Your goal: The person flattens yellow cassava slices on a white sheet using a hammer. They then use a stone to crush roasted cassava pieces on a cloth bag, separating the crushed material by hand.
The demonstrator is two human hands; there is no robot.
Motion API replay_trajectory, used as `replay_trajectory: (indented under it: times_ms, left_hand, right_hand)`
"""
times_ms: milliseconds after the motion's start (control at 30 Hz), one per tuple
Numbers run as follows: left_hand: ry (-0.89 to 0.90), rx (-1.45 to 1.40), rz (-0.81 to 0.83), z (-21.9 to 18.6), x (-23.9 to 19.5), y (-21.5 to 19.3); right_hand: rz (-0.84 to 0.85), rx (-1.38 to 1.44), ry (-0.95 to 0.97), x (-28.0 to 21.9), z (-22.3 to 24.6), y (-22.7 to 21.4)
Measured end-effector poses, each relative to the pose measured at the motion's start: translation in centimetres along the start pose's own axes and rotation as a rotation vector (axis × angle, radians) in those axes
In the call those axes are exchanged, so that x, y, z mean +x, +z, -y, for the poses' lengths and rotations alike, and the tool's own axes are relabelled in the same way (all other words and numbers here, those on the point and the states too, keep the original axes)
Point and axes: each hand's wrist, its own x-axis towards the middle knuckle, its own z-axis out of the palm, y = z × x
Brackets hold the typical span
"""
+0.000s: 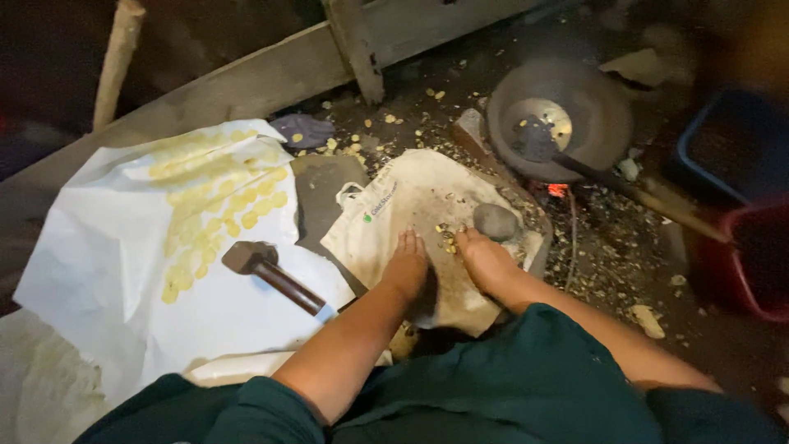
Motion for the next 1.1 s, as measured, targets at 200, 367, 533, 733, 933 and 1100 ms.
replay_trajectory:
  times_ms: [200,367,533,733,933,1100]
  left_hand:
    - [0.024,0.025,-0.012,0.4,0.6,1.2]
    - [-0.037,-0.275,-0.107,0.5,1.6,5.2]
    - [-0.03,-0.19,-0.082,0.4,-0.5,2.6]
    - [-0.033,-0.235,-0.275,0.4,-0.1,1.3]
    - [0.2,-0.449,-0.562,-0.8,3.7,0.2]
    - [0.201,-0.315,-0.555,-1.8,4.9,-1.0]
  right_hand:
    - [0.084,0.119,0.086,0.3,-1.6,1.0]
    - [0.223,0.249,0.302,0.9,0.1,0.0]
    - [0.104,0.227,0.368,1.1,-4.9,-1.7]
    - [0.014,0.318,0.371,0.3,-6.5,-2.9]
    - [0.199,0.155,0.435,0.6,-4.6,-1.1]
    - [0.129,0.142,0.314,0.5,-2.8,-0.6]
